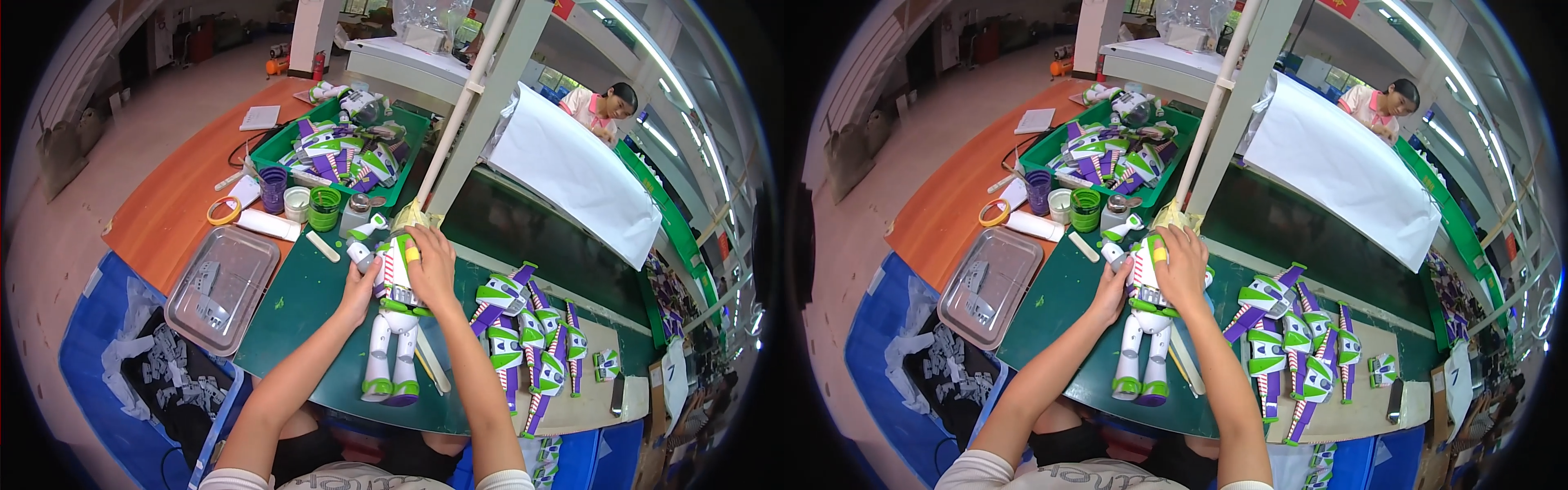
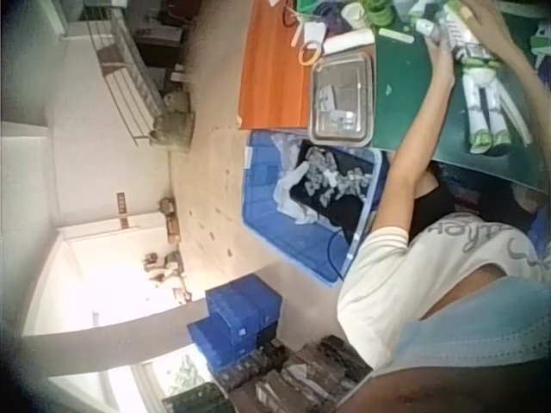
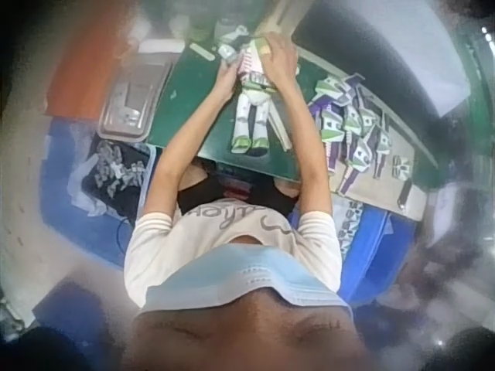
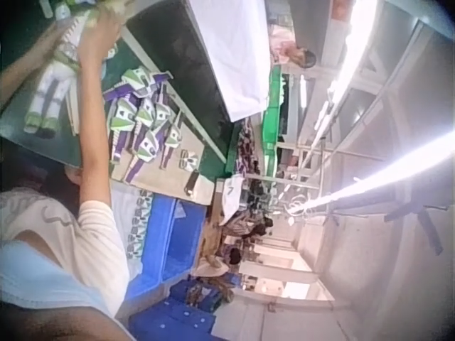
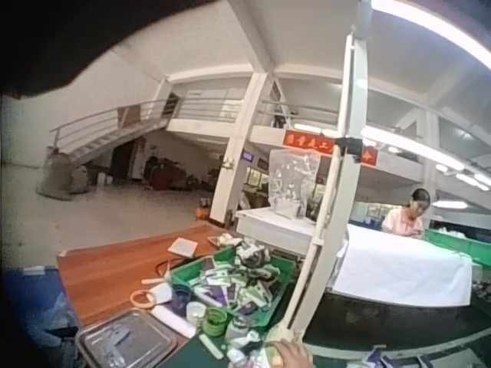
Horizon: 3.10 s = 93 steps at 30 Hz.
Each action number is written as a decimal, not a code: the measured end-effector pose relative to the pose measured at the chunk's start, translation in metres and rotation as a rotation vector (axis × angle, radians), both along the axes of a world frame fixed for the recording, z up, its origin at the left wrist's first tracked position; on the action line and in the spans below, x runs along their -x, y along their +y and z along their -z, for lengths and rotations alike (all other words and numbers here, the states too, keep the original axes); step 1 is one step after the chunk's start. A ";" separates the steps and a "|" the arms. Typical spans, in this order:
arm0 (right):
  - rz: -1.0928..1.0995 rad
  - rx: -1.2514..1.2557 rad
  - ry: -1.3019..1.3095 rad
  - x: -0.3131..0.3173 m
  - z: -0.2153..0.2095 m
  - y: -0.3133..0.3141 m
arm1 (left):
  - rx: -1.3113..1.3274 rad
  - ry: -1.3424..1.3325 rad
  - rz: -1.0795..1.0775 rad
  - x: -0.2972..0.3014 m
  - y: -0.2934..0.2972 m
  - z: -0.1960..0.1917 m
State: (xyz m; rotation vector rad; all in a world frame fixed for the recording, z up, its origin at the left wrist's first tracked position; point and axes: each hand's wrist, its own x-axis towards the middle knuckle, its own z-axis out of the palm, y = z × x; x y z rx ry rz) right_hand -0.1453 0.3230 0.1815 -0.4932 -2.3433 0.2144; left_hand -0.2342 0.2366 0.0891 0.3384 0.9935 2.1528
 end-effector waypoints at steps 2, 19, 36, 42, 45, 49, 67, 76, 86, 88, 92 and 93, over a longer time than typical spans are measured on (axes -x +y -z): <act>-0.029 0.042 0.009 0.001 0.001 0.008 | -0.018 0.033 -0.009 0.000 0.002 0.004; 0.018 0.129 0.039 0.005 -0.006 0.004 | -0.150 -0.131 -0.492 0.072 -0.016 -0.025; 0.253 0.685 0.220 -0.073 0.040 0.113 | 0.098 1.167 -0.402 -0.044 0.013 -0.052; -0.006 0.646 0.754 -0.025 0.059 -0.013 | 0.375 1.098 -0.524 -0.042 0.005 -0.047; 0.241 0.631 0.560 -0.032 0.052 -0.025 | 0.737 1.004 -0.293 -0.045 -0.011 -0.047; 0.007 0.574 0.624 -0.073 0.044 -0.056 | 0.205 0.900 -0.153 -0.086 -0.052 -0.071; 0.109 0.393 0.484 -0.187 0.005 -0.109 | -0.161 0.212 0.213 -0.175 -0.074 -0.100; 0.196 0.265 0.373 -0.208 0.001 -0.123 | 0.028 0.268 0.220 -0.185 -0.072 -0.091; 0.084 0.813 0.308 -0.302 0.023 -0.132 | -0.143 0.043 0.507 -0.273 -0.079 -0.056; 0.229 0.855 0.428 -0.344 0.045 -0.147 | -0.109 0.166 0.683 -0.310 -0.078 -0.038; 0.557 0.952 0.837 -0.451 0.120 -0.179 | -0.042 0.386 0.871 -0.355 -0.067 -0.039; 0.701 0.958 0.986 -0.488 0.136 -0.188 | -0.009 0.419 0.865 -0.356 -0.059 -0.033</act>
